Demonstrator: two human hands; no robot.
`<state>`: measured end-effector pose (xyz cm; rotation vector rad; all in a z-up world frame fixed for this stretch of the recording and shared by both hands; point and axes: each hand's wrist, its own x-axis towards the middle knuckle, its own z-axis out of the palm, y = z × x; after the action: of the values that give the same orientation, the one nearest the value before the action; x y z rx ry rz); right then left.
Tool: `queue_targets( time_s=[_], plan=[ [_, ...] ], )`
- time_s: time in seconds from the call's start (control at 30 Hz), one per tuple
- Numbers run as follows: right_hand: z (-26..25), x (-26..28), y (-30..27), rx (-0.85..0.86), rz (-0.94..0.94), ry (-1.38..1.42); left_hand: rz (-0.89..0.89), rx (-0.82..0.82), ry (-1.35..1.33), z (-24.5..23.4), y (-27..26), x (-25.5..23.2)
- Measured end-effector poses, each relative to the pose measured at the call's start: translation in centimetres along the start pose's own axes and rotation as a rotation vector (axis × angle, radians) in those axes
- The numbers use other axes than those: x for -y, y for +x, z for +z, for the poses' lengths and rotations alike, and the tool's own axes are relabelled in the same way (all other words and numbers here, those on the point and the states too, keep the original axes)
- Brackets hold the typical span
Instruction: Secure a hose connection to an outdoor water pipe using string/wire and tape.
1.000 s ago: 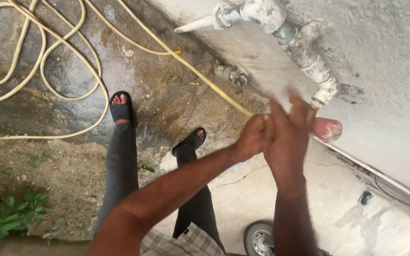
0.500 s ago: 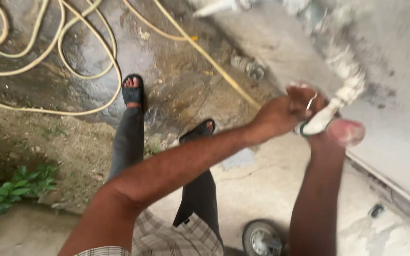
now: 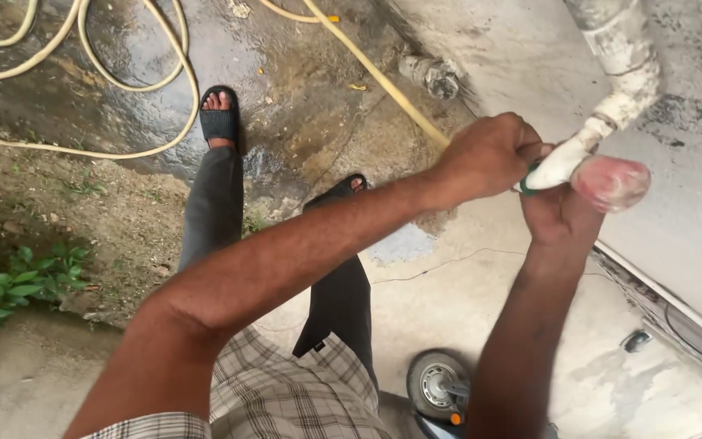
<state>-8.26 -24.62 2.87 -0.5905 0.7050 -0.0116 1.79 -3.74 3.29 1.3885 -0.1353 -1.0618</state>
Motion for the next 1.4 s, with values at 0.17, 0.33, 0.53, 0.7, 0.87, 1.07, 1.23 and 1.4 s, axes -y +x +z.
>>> queue_targets(
  time_s=[0.17,0.33,0.53,0.7,0.87,1.07,1.23,1.4],
  plan=[
    [4.5,-2.6,-2.8,-0.376,-0.058,0.062,0.123,-0.014,0.070,0.7,-0.1,0.6],
    [1.8,-4.9,-7.6,-0.077,-0.210,-0.088,0.431,-0.135,0.312,-0.4,-2.1,1.3],
    [4.5,-8.2,-9.7,-0.087,-0.547,-0.347,0.469,-0.232,0.758,0.1,-5.6,0.2],
    [8.2,-10.7,-10.8,-0.216,-0.700,-0.535,0.297,-0.225,0.829,0.2,-6.8,1.0],
    [8.8,-12.6,-12.0,-0.328,-0.939,-1.123,-0.005,-0.128,0.133,-1.7,-6.6,-0.7],
    [9.7,-12.9,-12.3,-0.289,-1.057,-1.442,0.006,-0.145,-0.005,0.3,-4.3,2.2],
    [9.8,-12.5,-12.6,-0.328,-1.015,-1.389,-0.032,-0.130,-0.124,0.6,-5.7,1.6],
    [10.2,-12.0,-12.7,-0.352,-1.026,-1.456,0.036,-0.189,-0.053,0.8,-6.3,1.7]
  ],
)
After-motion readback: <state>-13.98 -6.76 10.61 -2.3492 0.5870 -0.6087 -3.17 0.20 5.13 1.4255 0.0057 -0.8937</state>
